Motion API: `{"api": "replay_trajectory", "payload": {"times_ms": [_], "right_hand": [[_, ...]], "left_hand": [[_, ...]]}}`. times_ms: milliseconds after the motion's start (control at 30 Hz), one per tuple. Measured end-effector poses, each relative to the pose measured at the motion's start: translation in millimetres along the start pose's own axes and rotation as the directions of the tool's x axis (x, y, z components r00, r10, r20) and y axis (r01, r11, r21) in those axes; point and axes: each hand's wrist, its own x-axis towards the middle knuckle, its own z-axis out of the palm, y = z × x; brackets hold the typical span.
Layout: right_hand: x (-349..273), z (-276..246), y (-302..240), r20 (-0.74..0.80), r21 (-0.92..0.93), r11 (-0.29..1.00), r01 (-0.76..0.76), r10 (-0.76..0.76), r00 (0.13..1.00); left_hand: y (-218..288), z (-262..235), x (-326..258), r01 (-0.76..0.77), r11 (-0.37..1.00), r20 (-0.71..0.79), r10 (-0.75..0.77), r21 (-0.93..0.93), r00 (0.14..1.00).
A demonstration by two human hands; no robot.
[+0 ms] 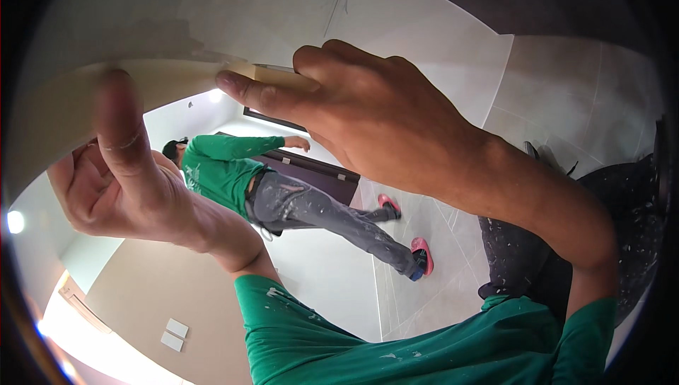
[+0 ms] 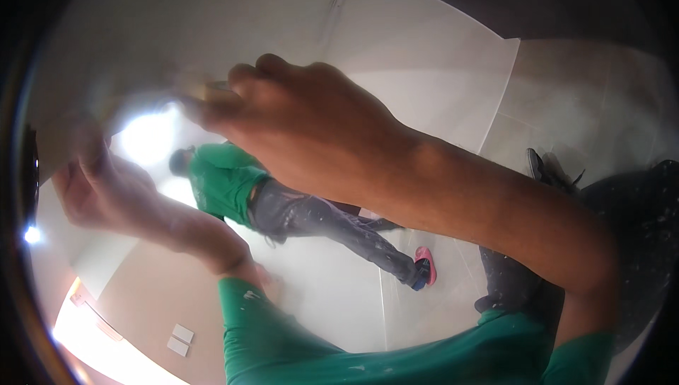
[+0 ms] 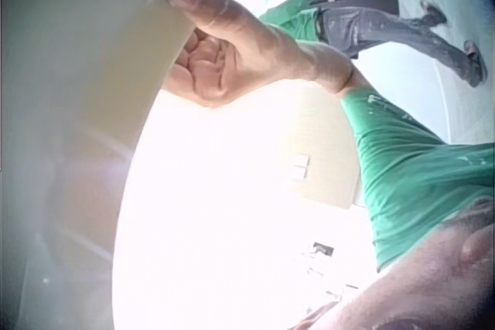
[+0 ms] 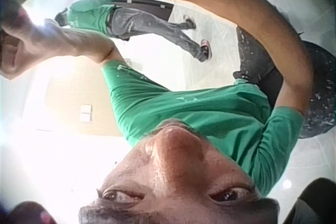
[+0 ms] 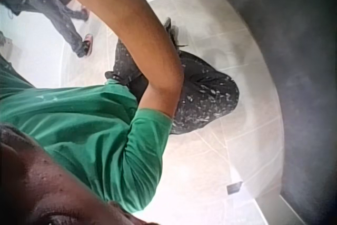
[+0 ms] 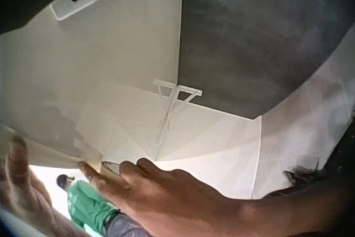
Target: The person applies masking tape to the underside edge of a white counter, pressing it down by hand while sitting on the floor.
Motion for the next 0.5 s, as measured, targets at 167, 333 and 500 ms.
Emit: {"api": "replay_trajectory", "payload": {"times_ms": [167,333,500], "right_hand": [[-0.6,-1.5,1.8,0.003,-0.025,1.0,0.018,-0.018,1.0],[0.3,-3.8,1.1,0.006,-0.001,1.0,0.017,-0.017,1.0],[3.2,-1.4,0.5,-0.02,0.003,1.0,0.009,-0.009,1.0]], "left_hand": [[-3.1,-3.8,0.0,-0.024,0.999,-0.007,0.025,0.034,1.0],[-3.4,-2.4,2.5,-0.024,1.0,-0.01,0.024,-0.004,1.0],[-6.4,-3.6,3.9,-0.026,1.0,-0.002,0.026,-0.012,1.0]]}}
